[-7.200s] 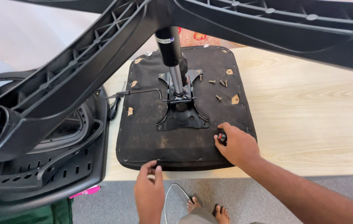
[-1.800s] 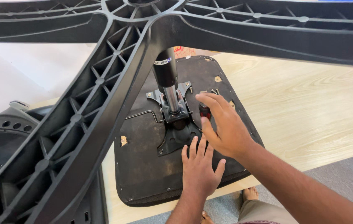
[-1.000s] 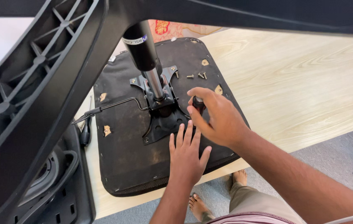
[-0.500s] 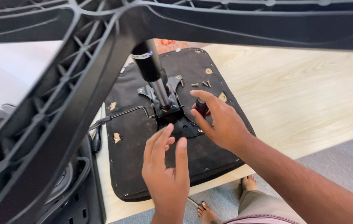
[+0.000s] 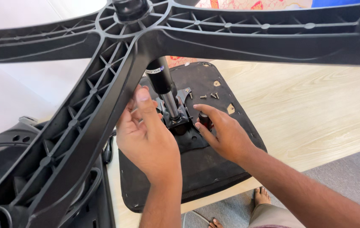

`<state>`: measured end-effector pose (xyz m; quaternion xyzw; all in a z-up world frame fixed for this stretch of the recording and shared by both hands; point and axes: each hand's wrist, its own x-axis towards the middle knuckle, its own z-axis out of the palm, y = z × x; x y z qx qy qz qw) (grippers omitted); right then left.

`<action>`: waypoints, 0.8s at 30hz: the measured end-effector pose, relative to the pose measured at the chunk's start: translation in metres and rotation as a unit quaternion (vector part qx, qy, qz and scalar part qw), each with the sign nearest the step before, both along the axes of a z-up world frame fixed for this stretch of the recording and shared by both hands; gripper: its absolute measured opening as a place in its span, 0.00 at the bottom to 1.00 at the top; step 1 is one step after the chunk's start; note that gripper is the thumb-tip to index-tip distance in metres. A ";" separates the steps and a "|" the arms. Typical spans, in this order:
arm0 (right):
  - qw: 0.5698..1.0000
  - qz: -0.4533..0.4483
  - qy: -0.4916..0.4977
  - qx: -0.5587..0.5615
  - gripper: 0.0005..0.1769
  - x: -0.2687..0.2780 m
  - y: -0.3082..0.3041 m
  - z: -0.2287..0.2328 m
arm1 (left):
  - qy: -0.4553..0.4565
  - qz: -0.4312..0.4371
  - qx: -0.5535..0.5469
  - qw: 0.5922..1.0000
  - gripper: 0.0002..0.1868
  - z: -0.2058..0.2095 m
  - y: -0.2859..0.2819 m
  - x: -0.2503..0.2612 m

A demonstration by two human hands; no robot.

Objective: The person uses a screwdriver to tighten screws into the metal base of an office chair, securing it to the seat. They rotate the chair to access different screw holes and continue fastening the components together.

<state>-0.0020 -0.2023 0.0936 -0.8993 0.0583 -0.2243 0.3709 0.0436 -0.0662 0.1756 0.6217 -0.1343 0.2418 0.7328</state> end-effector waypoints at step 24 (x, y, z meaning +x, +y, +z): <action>0.999 0.049 0.008 -0.008 0.24 0.005 -0.020 0.000 | -0.031 -0.022 -0.009 0.999 0.23 0.005 0.014 0.018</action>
